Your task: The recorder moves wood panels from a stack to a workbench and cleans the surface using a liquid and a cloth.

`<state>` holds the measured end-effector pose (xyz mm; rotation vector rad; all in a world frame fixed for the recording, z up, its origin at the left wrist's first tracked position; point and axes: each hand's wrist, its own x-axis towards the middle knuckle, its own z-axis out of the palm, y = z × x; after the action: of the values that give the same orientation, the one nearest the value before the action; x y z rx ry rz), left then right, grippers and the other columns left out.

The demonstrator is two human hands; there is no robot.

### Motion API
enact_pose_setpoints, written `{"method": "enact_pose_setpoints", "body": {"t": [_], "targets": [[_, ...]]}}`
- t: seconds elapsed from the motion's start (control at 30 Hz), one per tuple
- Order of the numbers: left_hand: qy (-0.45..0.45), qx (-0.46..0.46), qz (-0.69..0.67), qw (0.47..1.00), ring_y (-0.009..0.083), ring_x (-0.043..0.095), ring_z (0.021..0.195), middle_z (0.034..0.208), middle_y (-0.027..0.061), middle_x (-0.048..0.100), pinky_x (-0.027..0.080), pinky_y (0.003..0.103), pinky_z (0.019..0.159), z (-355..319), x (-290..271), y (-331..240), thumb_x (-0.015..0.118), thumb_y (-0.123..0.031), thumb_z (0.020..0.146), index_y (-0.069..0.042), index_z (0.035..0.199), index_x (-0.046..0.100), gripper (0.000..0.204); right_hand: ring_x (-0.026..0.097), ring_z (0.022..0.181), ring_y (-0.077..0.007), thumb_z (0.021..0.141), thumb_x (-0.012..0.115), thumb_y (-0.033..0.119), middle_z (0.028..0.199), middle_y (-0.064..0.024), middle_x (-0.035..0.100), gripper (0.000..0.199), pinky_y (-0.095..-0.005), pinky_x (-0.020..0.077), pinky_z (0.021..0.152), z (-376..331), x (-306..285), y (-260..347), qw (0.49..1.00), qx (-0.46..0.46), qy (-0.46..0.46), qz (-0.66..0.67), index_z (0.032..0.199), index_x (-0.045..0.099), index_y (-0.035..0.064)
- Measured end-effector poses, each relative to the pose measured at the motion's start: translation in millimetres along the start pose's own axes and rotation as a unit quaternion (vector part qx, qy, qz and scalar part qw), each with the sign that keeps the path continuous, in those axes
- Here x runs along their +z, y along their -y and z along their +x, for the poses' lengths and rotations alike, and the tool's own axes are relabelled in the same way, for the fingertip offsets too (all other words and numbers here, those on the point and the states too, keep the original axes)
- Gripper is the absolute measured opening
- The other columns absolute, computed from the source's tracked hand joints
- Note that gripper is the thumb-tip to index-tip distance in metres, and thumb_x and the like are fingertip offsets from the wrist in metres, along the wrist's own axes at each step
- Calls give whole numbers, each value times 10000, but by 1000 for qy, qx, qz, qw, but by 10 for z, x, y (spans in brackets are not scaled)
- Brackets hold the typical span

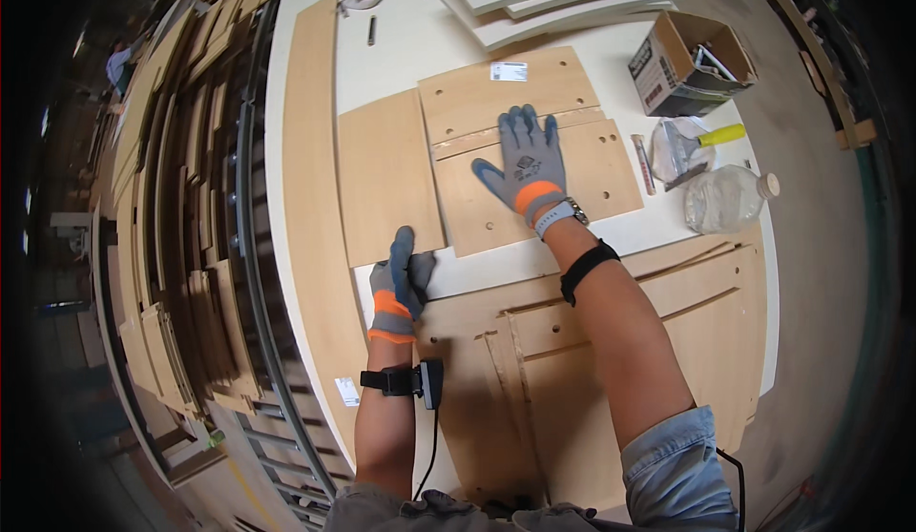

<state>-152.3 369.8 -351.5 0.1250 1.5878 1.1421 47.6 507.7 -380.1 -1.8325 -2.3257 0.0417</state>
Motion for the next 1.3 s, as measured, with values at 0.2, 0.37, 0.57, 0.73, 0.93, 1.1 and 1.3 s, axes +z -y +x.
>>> {"method": "enact_pose_setpoints", "body": {"t": [0.2, 0.37, 0.57, 0.73, 0.93, 1.1, 1.3], "targets": [[-5, 130, 375, 918, 104, 554, 552, 664, 73, 622, 450, 250, 503, -86, -256, -245, 619, -433, 882, -11, 811, 612, 428, 166, 1426, -253, 894, 351, 614, 1515, -110, 264, 793, -467, 42, 1161, -16, -25, -18, 999, -2, 31, -19, 1442, 298, 44], [-62, 486, 676, 550, 354, 453, 1207, 1320, 203, 484, 330, 495, 1009, 98, 74, -472, 535, -486, 891, -26, 1281, 489, 605, 171, 1424, -253, 900, 343, 612, 1515, -112, 264, 789, -461, 54, 1160, -3, -14, 8, 999, -1, 19, -33, 1446, 290, 45], [-6, 368, 746, 555, 359, 69, 1435, 1537, 185, 167, 8, 545, 1126, 449, 194, -216, 403, -572, 906, -61, 1476, 206, 790, 181, 1419, -259, 897, 344, 617, 1509, -116, 274, 793, -463, 59, 1159, -2, 21, 2, 999, -6, 7, -43, 1443, 295, 45], [13, 355, 768, 533, 373, 57, 1433, 1533, 217, 145, 12, 565, 1117, 302, 147, -253, 454, -644, 849, -48, 1480, 174, 911, 183, 1417, -265, 894, 337, 623, 1505, -118, 280, 799, -466, 62, 1159, 7, -4, 19, 998, 1, 28, -50, 1443, 295, 44], [-99, 278, 719, 630, 407, 65, 1422, 1497, 311, 134, 50, 563, 1116, 169, 69, -162, 516, -694, 786, -7, 1466, 176, 1025, 177, 1418, -272, 892, 336, 625, 1507, -123, 273, 806, -470, 67, 1159, 18, 2, 20, 999, -2, 16, -48, 1444, 290, 40], [-140, 221, 622, 738, 422, 296, 1323, 1397, 299, 320, 265, 461, 1079, 133, 54, -305, 580, -594, 783, 64, 1374, 289, 931, 186, 1414, -283, 879, 369, 614, 1494, -128, 293, 792, -482, 90, 1152, 41, -54, -32, 999, -2, 0, -47, 1424, 324, 41], [-117, 172, 579, 788, 410, 553, 1084, 1163, 267, 568, 444, 443, 926, 375, -203, -559, 579, -550, 786, 24, 1222, 456, 731, 146, 1421, -335, 857, 372, 649, 1513, -104, 270, 824, -550, 79, 1130, -318, -243, 492, 984, -153, 88, -10, 1448, 291, 81]]}}
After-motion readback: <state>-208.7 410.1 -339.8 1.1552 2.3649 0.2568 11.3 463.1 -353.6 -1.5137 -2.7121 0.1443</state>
